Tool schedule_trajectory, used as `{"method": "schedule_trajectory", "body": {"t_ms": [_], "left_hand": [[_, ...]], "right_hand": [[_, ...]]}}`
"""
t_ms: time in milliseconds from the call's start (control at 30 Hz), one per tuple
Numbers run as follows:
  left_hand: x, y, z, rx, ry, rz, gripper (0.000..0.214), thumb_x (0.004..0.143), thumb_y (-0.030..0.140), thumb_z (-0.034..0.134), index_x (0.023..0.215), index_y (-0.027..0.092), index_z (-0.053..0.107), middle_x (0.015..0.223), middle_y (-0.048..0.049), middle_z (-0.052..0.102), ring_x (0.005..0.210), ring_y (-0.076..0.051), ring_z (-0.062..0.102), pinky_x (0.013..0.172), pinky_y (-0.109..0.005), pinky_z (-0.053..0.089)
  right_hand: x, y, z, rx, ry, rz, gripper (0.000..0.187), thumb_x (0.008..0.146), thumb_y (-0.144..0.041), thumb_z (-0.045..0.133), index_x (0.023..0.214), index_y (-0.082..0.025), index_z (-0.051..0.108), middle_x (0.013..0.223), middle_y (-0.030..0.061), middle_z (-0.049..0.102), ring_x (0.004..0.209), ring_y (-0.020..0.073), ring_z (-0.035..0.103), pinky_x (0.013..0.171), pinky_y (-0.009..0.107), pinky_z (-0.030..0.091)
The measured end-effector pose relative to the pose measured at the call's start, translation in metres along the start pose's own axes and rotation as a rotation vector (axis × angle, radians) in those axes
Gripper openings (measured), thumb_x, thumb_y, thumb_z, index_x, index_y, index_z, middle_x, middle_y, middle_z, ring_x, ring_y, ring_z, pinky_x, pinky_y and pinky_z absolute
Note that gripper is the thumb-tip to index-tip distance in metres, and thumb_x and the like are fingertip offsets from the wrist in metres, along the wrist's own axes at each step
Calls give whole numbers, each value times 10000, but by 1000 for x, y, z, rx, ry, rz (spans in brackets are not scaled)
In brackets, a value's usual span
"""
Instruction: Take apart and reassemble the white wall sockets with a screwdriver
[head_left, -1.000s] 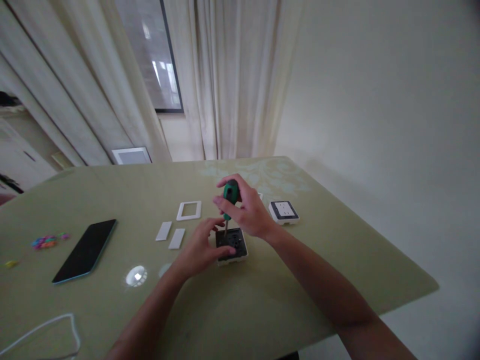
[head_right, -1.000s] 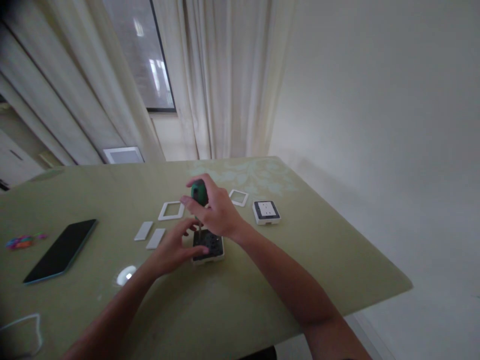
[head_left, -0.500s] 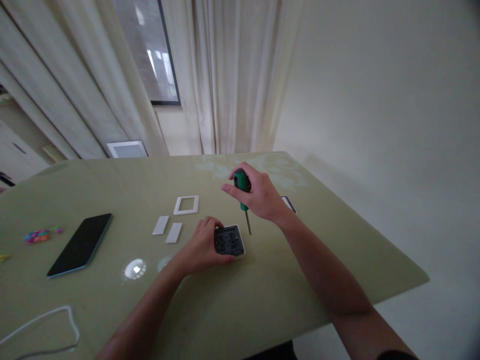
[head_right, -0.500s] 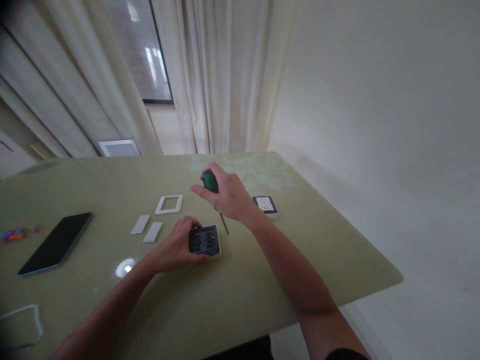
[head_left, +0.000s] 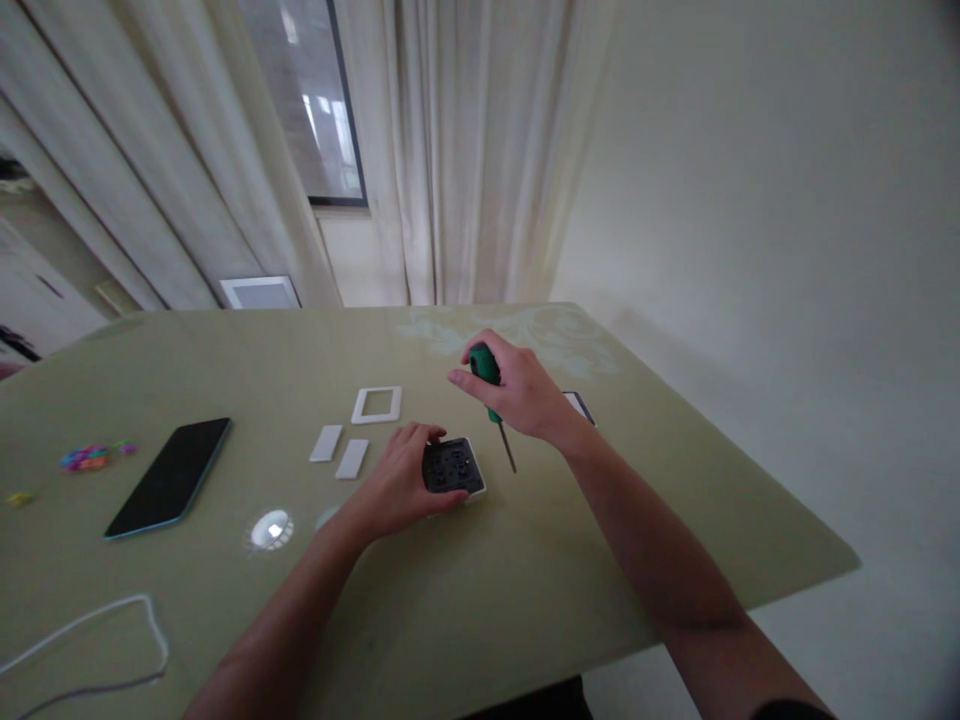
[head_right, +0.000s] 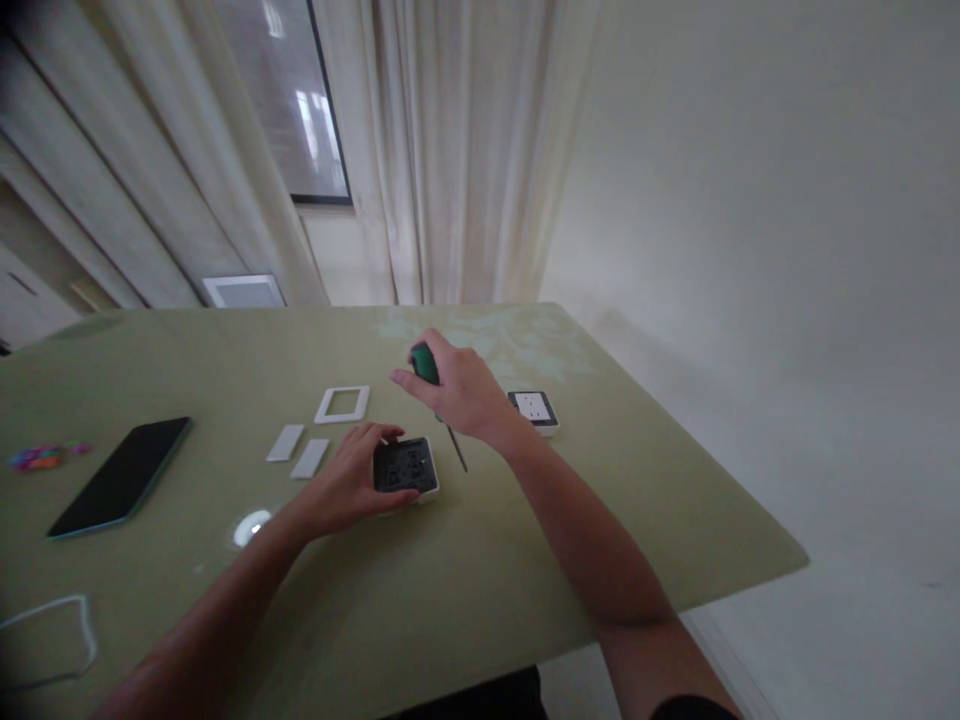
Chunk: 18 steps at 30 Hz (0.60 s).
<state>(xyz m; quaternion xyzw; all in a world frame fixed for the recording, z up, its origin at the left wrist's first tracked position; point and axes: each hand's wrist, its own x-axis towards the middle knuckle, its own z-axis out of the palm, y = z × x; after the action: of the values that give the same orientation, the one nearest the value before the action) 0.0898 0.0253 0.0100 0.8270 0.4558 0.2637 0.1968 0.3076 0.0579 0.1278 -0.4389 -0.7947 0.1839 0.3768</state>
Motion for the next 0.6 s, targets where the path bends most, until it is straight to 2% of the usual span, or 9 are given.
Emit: {"method": "schedule_trajectory", "body": {"t_ms": [100, 167, 267, 333, 367, 433, 467, 500, 600], "left_hand": [[-1, -2, -3, 73, 26, 44, 750, 783, 519, 837, 1389, 208, 522, 1264, -129, 603, 1206, -358, 585, 1051, -524, 493], [-1, -3, -5, 114, 27, 60, 713, 796, 543, 816, 1368, 203, 559, 1235, -130, 588, 1169, -353, 596, 1044, -526, 498], [-1, -6, -7, 129, 11, 70, 626, 800, 561, 800, 1282, 208, 615, 1183, -117, 592, 1110, -340, 606, 1003, -513, 516], [-1, -7, -8, 120, 17, 77, 558, 821, 546, 781, 1237, 209, 622, 1164, -112, 616, 1099, -339, 603, 980, -503, 518], [0, -8, -9, 114, 25, 76, 522, 833, 533, 772, 1213, 207, 623, 1155, -112, 629, 1096, -339, 602, 973, -500, 515], [1, -9, -9, 94, 43, 57, 486, 835, 509, 771, 1189, 209, 628, 1145, -110, 654, 1092, -344, 606, 969, -501, 509], [2, -9, -9, 78, 55, 42, 497, 824, 498, 780, 1202, 213, 629, 1153, -110, 664, 1100, -349, 610, 978, -505, 504], [2, -10, -9, 58, 66, 31, 523, 812, 484, 788, 1233, 219, 627, 1172, -111, 672, 1117, -354, 613, 993, -509, 499], [3, -13, -8, 1, 90, 16, 591, 807, 444, 787, 1330, 233, 610, 1230, -111, 689, 1171, -360, 615, 1034, -514, 485]], "right_hand": [[1, 2, 2, -7, -43, 10, 304, 978, -511, 652, 1042, -220, 592, 817, -31, 624, 694, 143, 551, 707, 286, 383], [1, 7, 4, -16, -87, 13, 250, 998, -454, 620, 1077, -218, 591, 860, -19, 645, 736, 156, 574, 730, 291, 399], [2, 23, 7, -28, -303, -38, 173, 976, -323, 633, 1106, -209, 634, 1000, 25, 708, 897, 188, 641, 836, 318, 454], [3, 37, 12, -42, -492, -79, 341, 866, -327, 771, 1166, -196, 675, 1179, 84, 731, 1083, 242, 664, 959, 368, 476], [3, 44, 16, -57, -565, -84, 523, 764, -355, 867, 1222, -186, 682, 1269, 120, 719, 1169, 281, 656, 1012, 397, 476], [4, 57, 27, -91, -658, -67, 886, 545, -391, 993, 1336, -167, 661, 1381, 175, 681, 1263, 348, 635, 1064, 436, 475], [4, 62, 33, -91, -692, -64, 972, 492, -396, 1011, 1367, -172, 652, 1394, 177, 680, 1270, 359, 639, 1067, 441, 480], [4, 66, 39, -78, -722, -69, 995, 485, -397, 1013, 1385, -184, 645, 1391, 165, 687, 1262, 356, 649, 1063, 438, 486], [5, 73, 53, -6, -766, -103, 896, 577, -395, 977, 1387, -205, 644, 1336, 122, 725, 1198, 327, 688, 1028, 426, 511]]}}
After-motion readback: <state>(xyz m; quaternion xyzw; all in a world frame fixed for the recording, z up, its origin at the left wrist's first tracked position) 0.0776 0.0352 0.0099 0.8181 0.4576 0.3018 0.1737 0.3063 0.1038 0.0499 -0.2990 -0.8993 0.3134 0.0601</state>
